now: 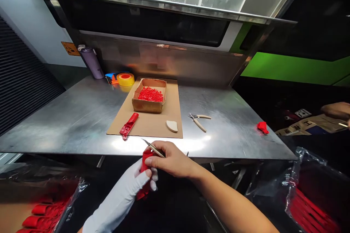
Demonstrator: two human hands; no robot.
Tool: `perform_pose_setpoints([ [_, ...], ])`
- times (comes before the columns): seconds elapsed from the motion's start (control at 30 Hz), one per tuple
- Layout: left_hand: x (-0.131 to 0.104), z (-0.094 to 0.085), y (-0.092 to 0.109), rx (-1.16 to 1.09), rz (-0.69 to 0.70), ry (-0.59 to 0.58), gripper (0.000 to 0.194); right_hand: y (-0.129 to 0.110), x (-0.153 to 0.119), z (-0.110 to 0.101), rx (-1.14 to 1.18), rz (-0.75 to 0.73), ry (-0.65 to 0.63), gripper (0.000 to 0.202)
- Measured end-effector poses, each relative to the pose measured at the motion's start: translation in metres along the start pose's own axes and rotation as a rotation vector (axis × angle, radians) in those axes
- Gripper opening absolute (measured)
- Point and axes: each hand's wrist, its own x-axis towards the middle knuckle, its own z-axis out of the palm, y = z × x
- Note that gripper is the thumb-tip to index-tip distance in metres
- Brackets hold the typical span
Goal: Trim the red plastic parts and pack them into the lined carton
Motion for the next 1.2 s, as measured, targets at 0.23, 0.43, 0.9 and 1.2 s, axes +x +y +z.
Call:
perform_pose_setpoints([
  [0.23,-0.004,-0.013,-0.004,0.462,0.090,0.040,0.033,-0.016,-0.023,-0.018,-0.411,-0.161,0.071,0.029],
  [0.43,-0.003,-0.014,-0.010,0.433,0.118,0.038,0.044,-0.021,-0.036,-0.019,-0.654,-0.181,0.027,0.022],
  [0.9,-0.004,-0.008,0.003,0.679,0.161,-0.171,0.027,-0.018,-0.031,-0.010,-0.908,-0.389,0.007,0.029],
  [1.2,-0.005,-0.008,0.005,0.760,0.163,-0.198,0.028,-0.018,-0.030,-0.008,-0.992,-0.364,-0.029,0.029],
])
